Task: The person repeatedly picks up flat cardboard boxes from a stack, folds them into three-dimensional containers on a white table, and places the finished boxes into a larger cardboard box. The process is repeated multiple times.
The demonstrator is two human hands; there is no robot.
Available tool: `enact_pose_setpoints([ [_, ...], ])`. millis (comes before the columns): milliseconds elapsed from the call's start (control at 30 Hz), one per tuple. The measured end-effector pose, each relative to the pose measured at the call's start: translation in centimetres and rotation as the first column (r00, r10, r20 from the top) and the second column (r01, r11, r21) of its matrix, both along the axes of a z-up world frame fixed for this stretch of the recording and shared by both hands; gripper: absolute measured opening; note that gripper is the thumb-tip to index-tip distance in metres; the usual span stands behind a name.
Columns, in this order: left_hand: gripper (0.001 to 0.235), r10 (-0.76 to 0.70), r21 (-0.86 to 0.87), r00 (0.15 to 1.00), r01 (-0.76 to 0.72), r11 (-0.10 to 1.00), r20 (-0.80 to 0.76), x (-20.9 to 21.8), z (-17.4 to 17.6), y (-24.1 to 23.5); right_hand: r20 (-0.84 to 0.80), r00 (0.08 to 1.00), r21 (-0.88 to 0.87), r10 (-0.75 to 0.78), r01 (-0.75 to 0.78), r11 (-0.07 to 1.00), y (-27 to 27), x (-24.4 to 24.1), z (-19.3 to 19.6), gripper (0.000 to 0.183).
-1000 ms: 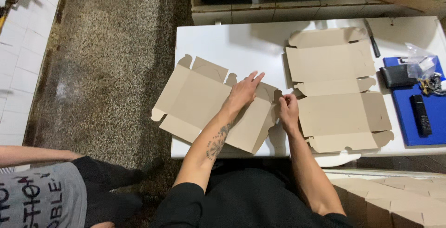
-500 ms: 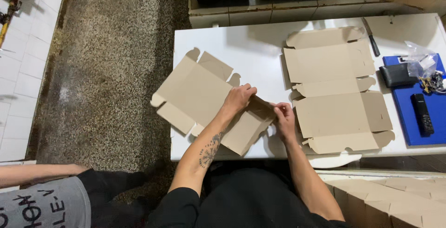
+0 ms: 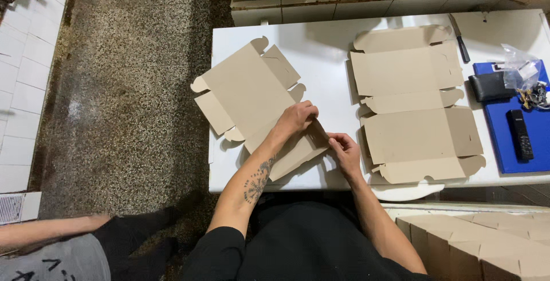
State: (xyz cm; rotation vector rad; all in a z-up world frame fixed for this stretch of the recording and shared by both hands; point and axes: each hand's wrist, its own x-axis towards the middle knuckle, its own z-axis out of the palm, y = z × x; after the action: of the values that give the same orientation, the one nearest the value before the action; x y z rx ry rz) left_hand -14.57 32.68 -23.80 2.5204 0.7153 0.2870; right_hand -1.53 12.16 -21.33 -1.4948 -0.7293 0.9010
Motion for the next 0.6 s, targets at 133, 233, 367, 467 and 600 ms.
enact_pose_setpoints([
  [133, 0.015, -0.035, -0.029, 0.999, 0.035, 0.999, -0.003, 0.3, -0.9, 0.0, 0.020, 1.000, -0.063, 0.002, -0.001, 0.998, 1.1, -0.5, -1.1, 0.022],
  [233, 0.017, -0.068, -0.032, 0.998, 0.068, 0.997, -0.006, 0.4, 0.1, -0.3, -0.041, 0.999, -0.081, -0.023, 0.020, 0.997, 1.7, -0.6, -2.4, 0.021],
  [367, 0.011, -0.113, -0.111, 0.993, 0.116, 0.987, 0.034, 0.1, 2.4, -1.0, -0.122, 0.990, -0.123, -0.068, 0.053, 0.991, 1.5, -0.5, -2.6, 0.021],
  [467, 0.013, -0.116, -0.133, 0.993, 0.119, 0.984, 0.033, -0.4, 4.4, -1.2, -0.162, 0.984, -0.122, -0.080, 0.060, 0.991, 1.3, -0.7, -1.4, 0.023],
  [600, 0.017, -0.084, -0.093, 0.996, 0.085, 0.992, 0.016, -0.1, 4.0, -1.4, -0.210, 0.975, -0.106, -0.067, 0.046, 0.993, 0.5, -0.3, -2.1, 0.025],
])
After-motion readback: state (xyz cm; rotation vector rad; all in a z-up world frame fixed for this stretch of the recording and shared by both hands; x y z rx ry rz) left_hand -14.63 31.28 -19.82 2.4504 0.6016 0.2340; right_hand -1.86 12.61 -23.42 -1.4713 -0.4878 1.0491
